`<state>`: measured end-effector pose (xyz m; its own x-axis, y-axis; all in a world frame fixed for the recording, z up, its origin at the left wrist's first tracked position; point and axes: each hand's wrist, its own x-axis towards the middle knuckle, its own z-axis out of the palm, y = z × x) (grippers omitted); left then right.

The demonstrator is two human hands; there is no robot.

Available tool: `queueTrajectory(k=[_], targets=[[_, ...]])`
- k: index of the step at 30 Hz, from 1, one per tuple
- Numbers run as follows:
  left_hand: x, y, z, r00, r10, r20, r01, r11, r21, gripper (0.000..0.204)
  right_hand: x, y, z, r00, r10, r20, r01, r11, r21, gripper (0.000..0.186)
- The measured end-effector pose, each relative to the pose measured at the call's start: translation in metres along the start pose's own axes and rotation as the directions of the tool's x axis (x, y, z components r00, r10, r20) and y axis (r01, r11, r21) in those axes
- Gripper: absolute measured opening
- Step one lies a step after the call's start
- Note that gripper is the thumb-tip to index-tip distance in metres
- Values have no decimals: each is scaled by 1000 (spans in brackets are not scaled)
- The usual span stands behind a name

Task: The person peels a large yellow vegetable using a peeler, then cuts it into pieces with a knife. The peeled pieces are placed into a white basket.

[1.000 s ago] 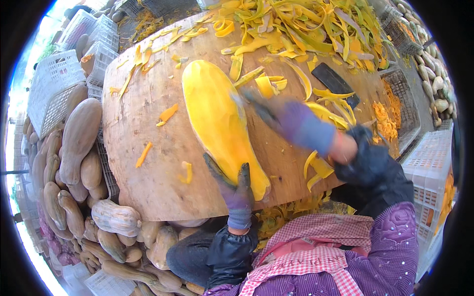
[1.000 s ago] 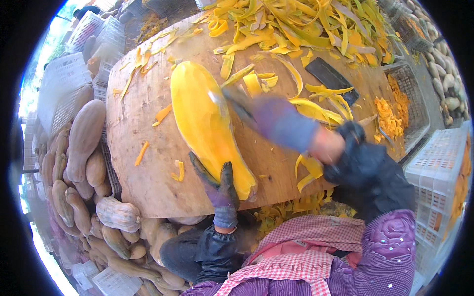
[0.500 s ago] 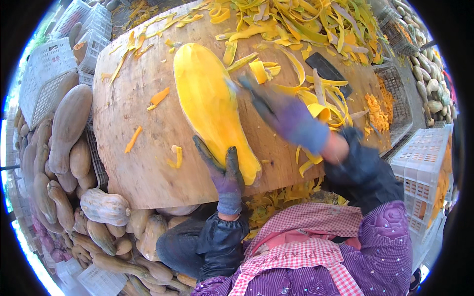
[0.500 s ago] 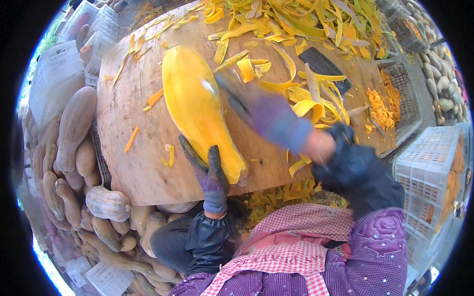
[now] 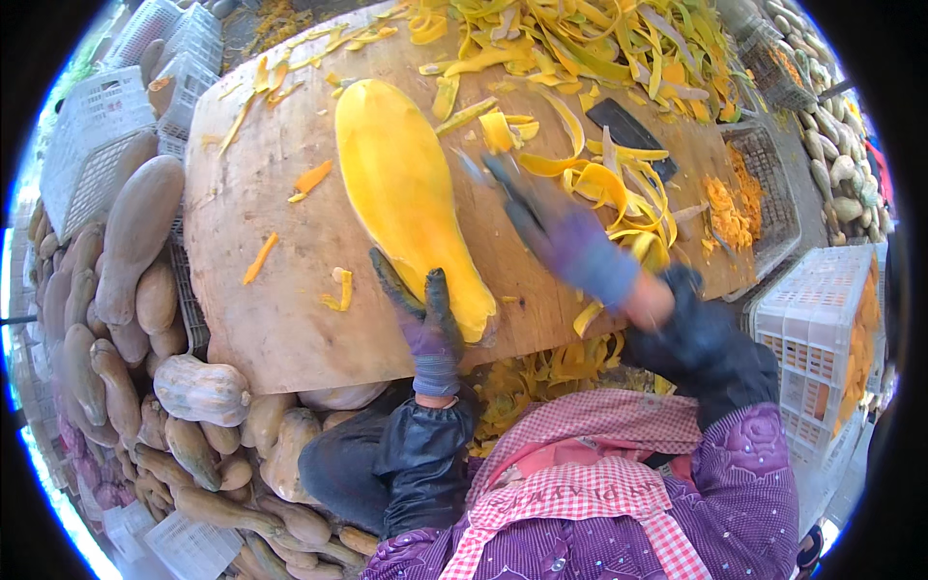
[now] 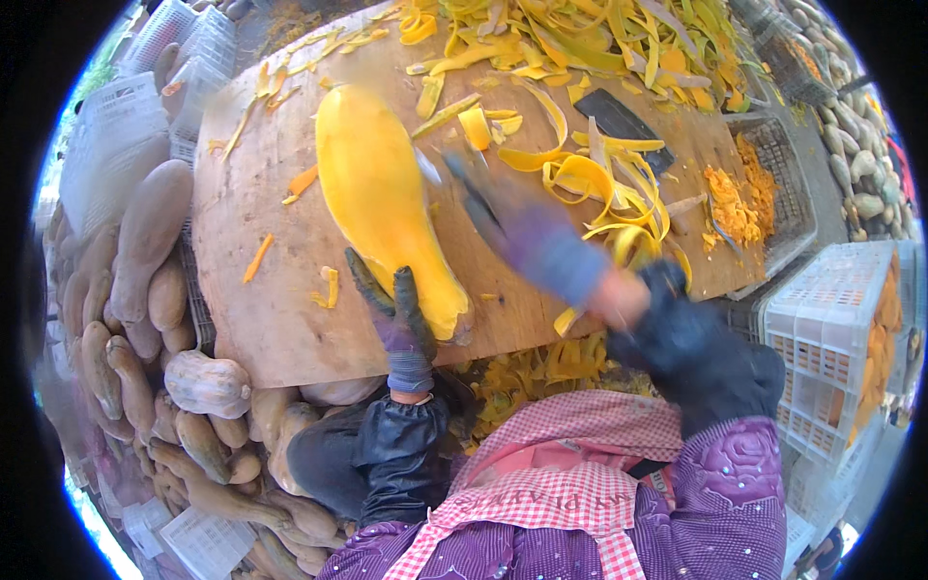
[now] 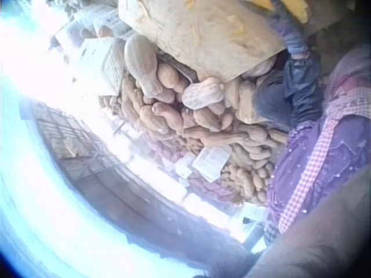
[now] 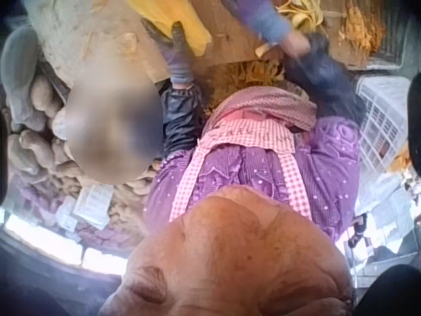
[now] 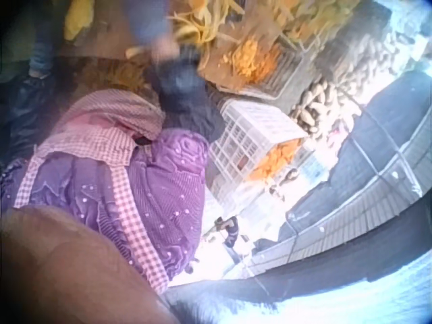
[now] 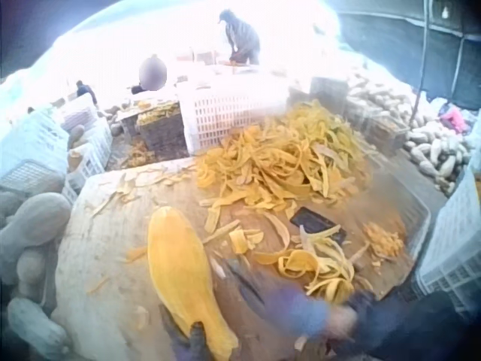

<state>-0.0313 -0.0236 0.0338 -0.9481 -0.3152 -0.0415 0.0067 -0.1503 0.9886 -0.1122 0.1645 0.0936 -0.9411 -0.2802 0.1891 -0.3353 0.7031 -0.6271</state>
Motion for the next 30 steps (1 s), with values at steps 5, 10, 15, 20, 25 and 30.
queueTrajectory(k=[5, 10, 15, 20, 25, 30], targets=[[3, 3, -1, 999, 42, -13, -40, 993, 110, 78, 120, -24, 28, 947, 156, 282, -124, 984, -128, 53], [2, -9, -4, 996, 85, -14, -84, 993, 81, 71, -69, -29, 30, 844, 111, 525, 54, 956, -287, 66], [4, -10, 2, 999, 50, -16, -48, 994, 100, 73, -92, 23, -8, 977, -161, 143, 158, 987, 29, 49], [3, -4, 1, 1000, 4, -10, -3, 993, 119, 74, 160, 41, 9, 987, -147, 69, 141, 986, 87, 42], [4, -9, -9, 1000, -14, -25, 16, 996, 83, 75, 137, 33, 30, 966, -174, 191, 177, 984, 1, 43], [3, -9, -5, 999, -36, -13, 36, 999, 20, 75, 50, 30, -10, 966, -179, 189, 195, 978, -70, 40]])
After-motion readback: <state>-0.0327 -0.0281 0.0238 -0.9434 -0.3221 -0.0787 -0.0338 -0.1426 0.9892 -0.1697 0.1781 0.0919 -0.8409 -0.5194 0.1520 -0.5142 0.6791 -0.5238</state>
